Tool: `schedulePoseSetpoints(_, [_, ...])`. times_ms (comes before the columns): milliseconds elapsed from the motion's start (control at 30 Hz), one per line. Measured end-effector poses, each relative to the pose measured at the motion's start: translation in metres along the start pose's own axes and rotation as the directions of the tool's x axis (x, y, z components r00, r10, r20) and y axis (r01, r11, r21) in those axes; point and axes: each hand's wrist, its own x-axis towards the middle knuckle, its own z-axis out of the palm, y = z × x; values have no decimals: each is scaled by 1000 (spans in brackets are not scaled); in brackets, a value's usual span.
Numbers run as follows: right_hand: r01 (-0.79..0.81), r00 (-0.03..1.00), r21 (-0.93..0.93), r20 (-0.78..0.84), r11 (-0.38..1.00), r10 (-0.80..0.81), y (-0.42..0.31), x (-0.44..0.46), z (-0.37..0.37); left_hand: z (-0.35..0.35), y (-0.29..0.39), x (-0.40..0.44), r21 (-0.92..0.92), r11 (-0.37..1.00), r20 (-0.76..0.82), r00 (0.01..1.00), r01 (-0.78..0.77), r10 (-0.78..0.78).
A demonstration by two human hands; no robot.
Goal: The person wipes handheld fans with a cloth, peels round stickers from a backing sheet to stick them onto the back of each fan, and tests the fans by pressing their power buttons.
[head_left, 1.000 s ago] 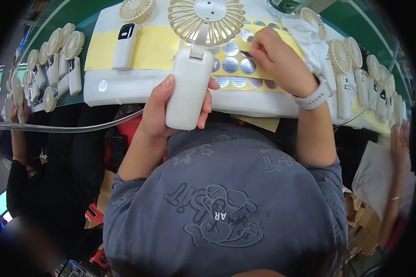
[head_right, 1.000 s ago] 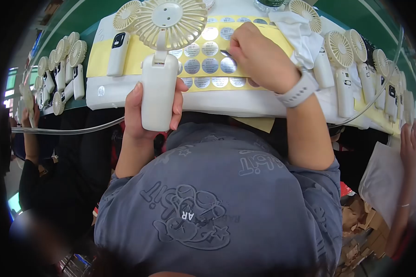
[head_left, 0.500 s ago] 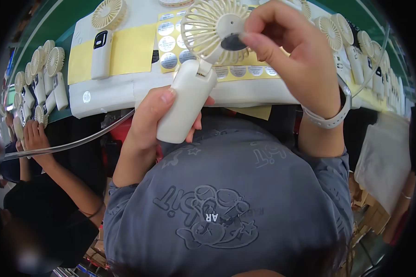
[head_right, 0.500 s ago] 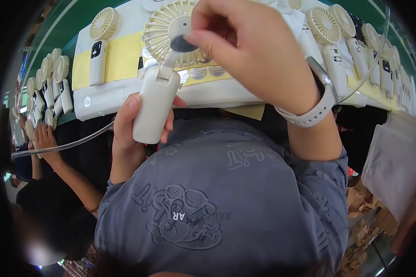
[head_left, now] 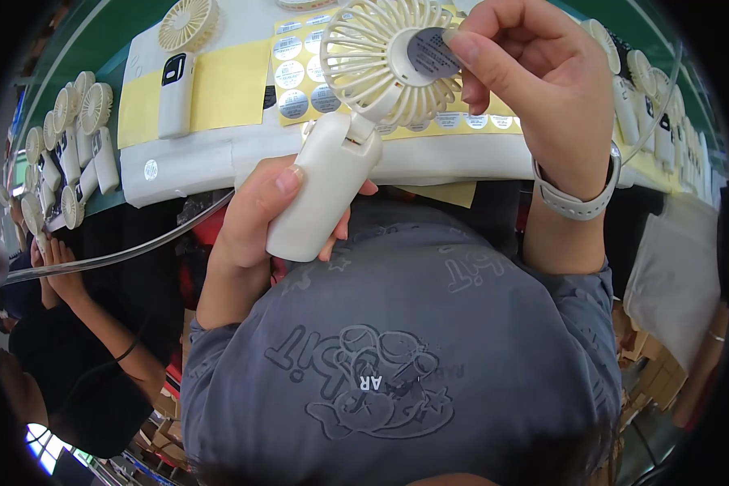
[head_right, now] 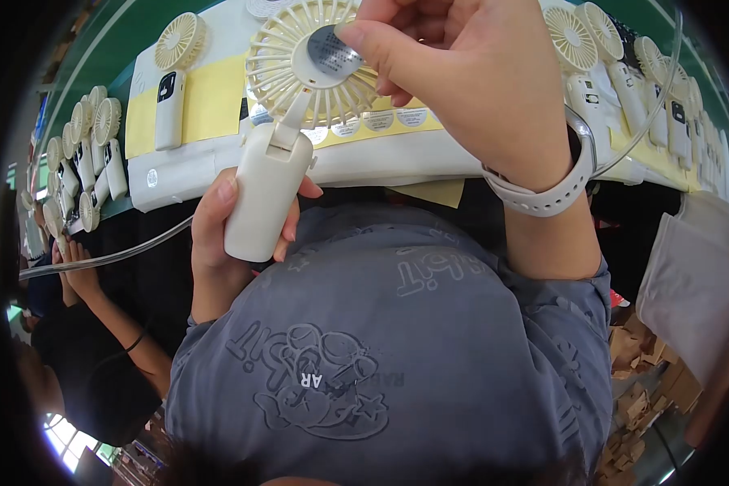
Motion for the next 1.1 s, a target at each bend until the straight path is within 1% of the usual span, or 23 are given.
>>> schedulePoseSetpoints(33, [-18,1000,23,10,1000,17,1,0,-1,0,0,0,0,1000,1,1000,-2,2])
schedulePoseSetpoints(100, [27,999,18,40,999,-28,-2,0,0,0,0,0,1,1000,5,1000,-4,4])
schedulePoseSetpoints(200, [73,997,-47,27,996,-72,-1,0,6,2,1,-1,8,1000,-5,1000,14,-14])
schedulePoseSetpoints(267, [57,998,-53,33,997,-55,-2,0,6,2,0,-1,10,1000,-18,1000,24,-24])
schedulePoseSetpoints(333, [1,997,0,71,1000,-1,-9,1,4,2,1,-1,12,999,-22,999,32,-32])
schedulePoseSetpoints(433, [62,997,-82,40,995,-59,-2,0,6,2,1,-1,10,999,-21,999,43,-43])
schedulePoseSetpoints(533, [-19,999,-117,40,993,23,-3,3,3,1,1,-2,3,999,-20,998,54,-54])
schedulePoseSetpoints(633, [71,997,-142,44,987,-65,-2,0,6,0,1,-1,15,998,3,998,59,-59])
schedulePoseSetpoints(667, [166,986,-339,46,926,-159,0,0,8,0,1,0,30,998,6,998,59,-59])
schedulePoseSetpoints(700, [249,966,-521,68,817,-251,4,1,10,-1,1,0,45,997,10,998,58,-58])
schedulePoseSetpoints(733, [335,922,-639,72,692,-380,5,0,8,-2,1,1,37,998,12,999,51,-51])
schedulePoseSetpoints(767, [379,860,-756,75,534,-504,5,-1,7,-2,0,3,32,999,17,999,43,-43])
schedulePoseSetpoints(800, [372,784,-852,77,367,-616,6,-2,5,-3,-1,6,28,999,25,999,33,-34])
schedulePoseSetpoints(833, [319,784,-864,9,389,-621,-1,-8,-8,-5,0,10,40,999,58,998,12,-14])
schedulePoseSetpoints(867, [317,754,-846,-51,430,-655,-4,-13,-22,-8,-1,12,51,999,90,996,-12,7])
schedulePoseSetpoints(900, [359,721,-778,-119,515,-683,-8,-20,-34,-10,-3,13,56,998,118,993,-35,28])
schedulePoseSetpoints(933, [426,695,-688,-168,588,-699,-9,-27,-43,-10,-5,12,-1,1000,90,995,-31,31])
schedulePoseSetpoints(967, [513,664,-580,-199,633,-720,-11,-33,-51,-10,-7,12,-54,998,66,997,-28,32])
schedulePoseSetpoints(1000, [599,631,-468,-224,650,-743,-13,-37,-58,-13,-8,15,-102,994,53,998,-25,31])
schedulePoseSetpoints(1033, [678,599,-359,-236,642,-765,-16,-42,-64,-23,-9,17,-116,993,131,991,-2,17])
schedulePoseSetpoints(1067, [735,572,-271,-242,621,-783,-19,-46,-68,-29,-10,18,-126,992,174,985,2,20])
schedulePoseSetpoints(1100, [778,550,-196,-248,597,-798,-20,-47,-72,-28,-9,20,-131,991,146,988,-30,50])
